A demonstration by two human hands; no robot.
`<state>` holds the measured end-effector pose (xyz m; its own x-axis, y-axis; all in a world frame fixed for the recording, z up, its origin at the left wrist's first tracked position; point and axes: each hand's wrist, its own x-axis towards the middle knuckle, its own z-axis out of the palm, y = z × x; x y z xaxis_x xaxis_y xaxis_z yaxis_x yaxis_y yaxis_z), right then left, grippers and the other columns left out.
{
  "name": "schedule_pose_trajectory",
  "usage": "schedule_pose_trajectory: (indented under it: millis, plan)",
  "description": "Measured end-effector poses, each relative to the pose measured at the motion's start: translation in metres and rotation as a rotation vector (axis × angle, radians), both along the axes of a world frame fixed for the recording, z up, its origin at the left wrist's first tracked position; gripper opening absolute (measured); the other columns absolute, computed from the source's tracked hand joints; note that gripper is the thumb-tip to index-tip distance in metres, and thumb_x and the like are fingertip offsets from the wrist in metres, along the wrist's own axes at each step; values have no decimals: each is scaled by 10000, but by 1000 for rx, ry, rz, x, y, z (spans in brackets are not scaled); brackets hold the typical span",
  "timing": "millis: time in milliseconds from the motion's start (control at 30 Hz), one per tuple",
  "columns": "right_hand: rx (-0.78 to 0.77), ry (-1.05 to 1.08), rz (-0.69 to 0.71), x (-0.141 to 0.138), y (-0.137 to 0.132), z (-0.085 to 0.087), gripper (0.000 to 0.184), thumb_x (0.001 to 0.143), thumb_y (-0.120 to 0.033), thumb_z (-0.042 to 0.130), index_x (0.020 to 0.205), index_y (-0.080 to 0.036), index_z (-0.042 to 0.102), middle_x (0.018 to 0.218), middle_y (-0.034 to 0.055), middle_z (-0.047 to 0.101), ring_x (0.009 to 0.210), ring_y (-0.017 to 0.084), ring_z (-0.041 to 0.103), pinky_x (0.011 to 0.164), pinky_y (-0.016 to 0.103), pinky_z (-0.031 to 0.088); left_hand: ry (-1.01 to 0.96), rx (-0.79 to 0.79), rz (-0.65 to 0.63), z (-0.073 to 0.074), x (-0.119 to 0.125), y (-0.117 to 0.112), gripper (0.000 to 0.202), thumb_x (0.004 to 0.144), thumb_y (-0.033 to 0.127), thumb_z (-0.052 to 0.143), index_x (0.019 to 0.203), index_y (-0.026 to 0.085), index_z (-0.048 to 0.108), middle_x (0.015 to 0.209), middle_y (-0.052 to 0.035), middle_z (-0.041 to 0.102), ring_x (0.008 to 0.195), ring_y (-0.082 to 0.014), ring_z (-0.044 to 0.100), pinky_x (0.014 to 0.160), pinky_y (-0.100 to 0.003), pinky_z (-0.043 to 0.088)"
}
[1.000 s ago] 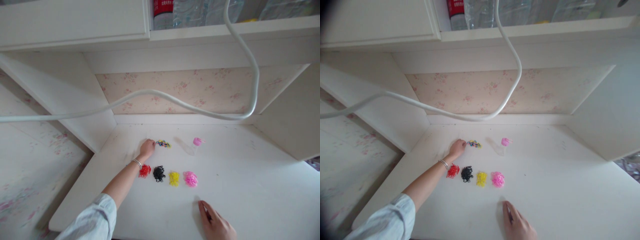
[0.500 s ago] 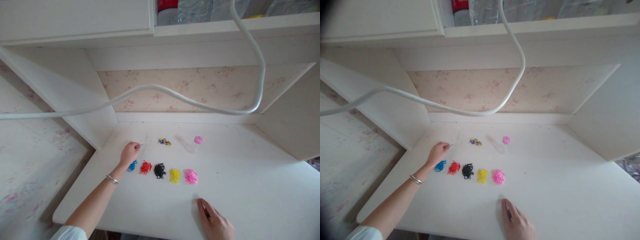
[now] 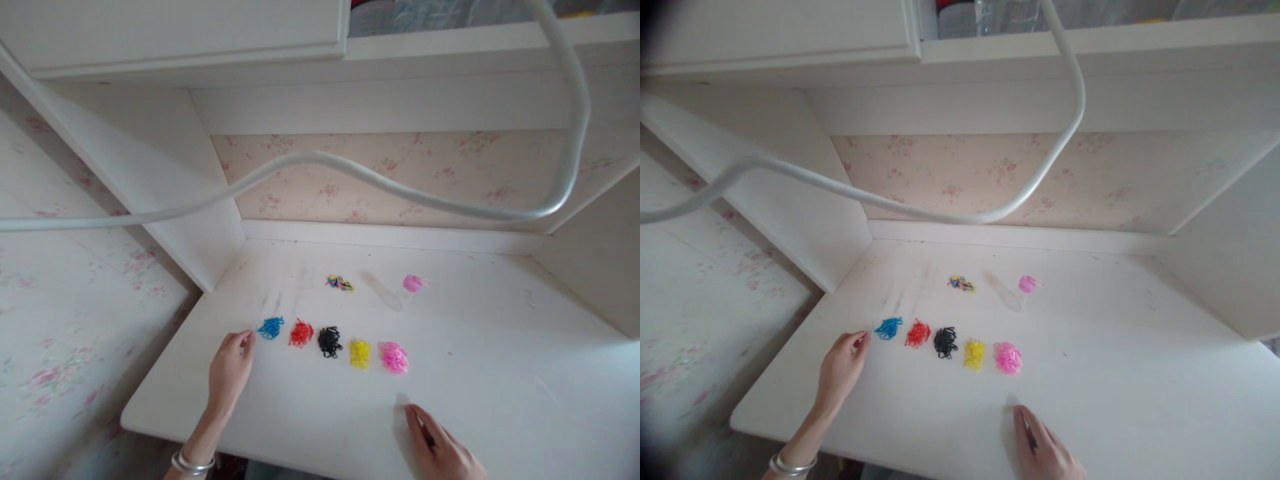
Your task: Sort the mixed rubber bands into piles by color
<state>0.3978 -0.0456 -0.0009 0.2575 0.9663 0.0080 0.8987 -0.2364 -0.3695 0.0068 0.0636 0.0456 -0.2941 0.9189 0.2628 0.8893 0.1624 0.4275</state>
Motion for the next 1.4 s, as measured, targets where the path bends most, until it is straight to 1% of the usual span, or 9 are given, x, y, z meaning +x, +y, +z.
schedule_pose_trajectory:
  millis: [100, 333, 600, 833, 967, 1100, 1200, 1300, 1400]
  plan:
    - [44, -3, 33, -3, -2, 1, 376, 813, -378, 383, 1030, -385, 690, 1046, -54, 701, 799, 146, 688, 584, 180, 497, 39, 19, -25, -4, 7, -3, 341, 882, 439, 403, 934, 200, 641, 871, -42, 656, 712, -151, 617, 653, -249, 450]
    - [-7, -2, -49, -5, -1, 2, 351, 828, -446, 402, 1022, -377, 687, 1018, -53, 710, 773, 154, 695, 568, 185, 501, 114, -41, -25, -7, 15, -1, 321, 896, 414, 403, 963, 202, 636, 892, -36, 657, 724, -155, 636, 652, -244, 458]
    - [-19, -11, -22, -3, 0, 0, 340, 836, -437, 409, 1022, -372, 687, 1017, -59, 710, 784, 149, 698, 564, 176, 508, -19, 11, -43, -13, 4, -18, 322, 894, 436, 389, 962, 205, 604, 890, -47, 664, 721, -159, 626, 643, -250, 459]
    - [-39, 130, -116, -5, 7, 11, 349, 805, -552, 456, 939, -356, 712, 919, -45, 732, 772, 159, 699, 578, 165, 502, -101, 17, 32, -23, 0, -46, 279, 862, 434, 428, 941, 226, 596, 884, -40, 684, 679, -157, 612, 649, -253, 470]
    - [-7, 332, -156, -6, 18, 30, 458, 789, -624, 452, 855, -266, 730, 728, -17, 722, 639, 129, 661, 563, 138, 472, -153, 3, 45, -27, 2, -51, 283, 856, 453, 436, 926, 235, 603, 878, -35, 691, 644, -152, 602, 632, -250, 468]
    - [22, 343, 8, -21, 53, 66, 481, 830, -604, 424, 883, -225, 716, 576, -30, 626, 491, 89, 528, 502, 149, 403, -208, -20, 56, -26, 1, -47, 318, 845, 484, 443, 928, 234, 620, 885, -28, 698, 670, -157, 617, 651, -254, 476]
    - [26, 303, 177, -43, 96, 89, 472, 884, -550, 364, 932, -223, 701, 636, -16, 644, 549, 96, 555, 547, 163, 399, -242, -65, 93, -25, -1, -43, 344, 837, 507, 444, 927, 234, 633, 859, -21, 700, 677, -161, 623, 643, -257, 479]
    - [-81, 95, 285, -68, 147, 99, 447, 929, -462, 287, 1065, -254, 657, 635, -21, 647, 588, 109, 587, 566, 184, 394, -261, -80, 106, -24, -1, -42, 350, 838, 504, 439, 929, 232, 640, 868, -25, 707, 692, -165, 633, 649, -259, 485]
    - [-123, 18, 303, -90, 197, 98, 381, 928, -396, 324, 1168, -300, 604, 815, -11, 698, 747, 127, 633, 646, 201, 416, -258, -77, 104, -22, 0, -41, 347, 840, 493, 435, 940, 233, 642, 893, -27, 712, 703, -168, 642, 657, -263, 490]
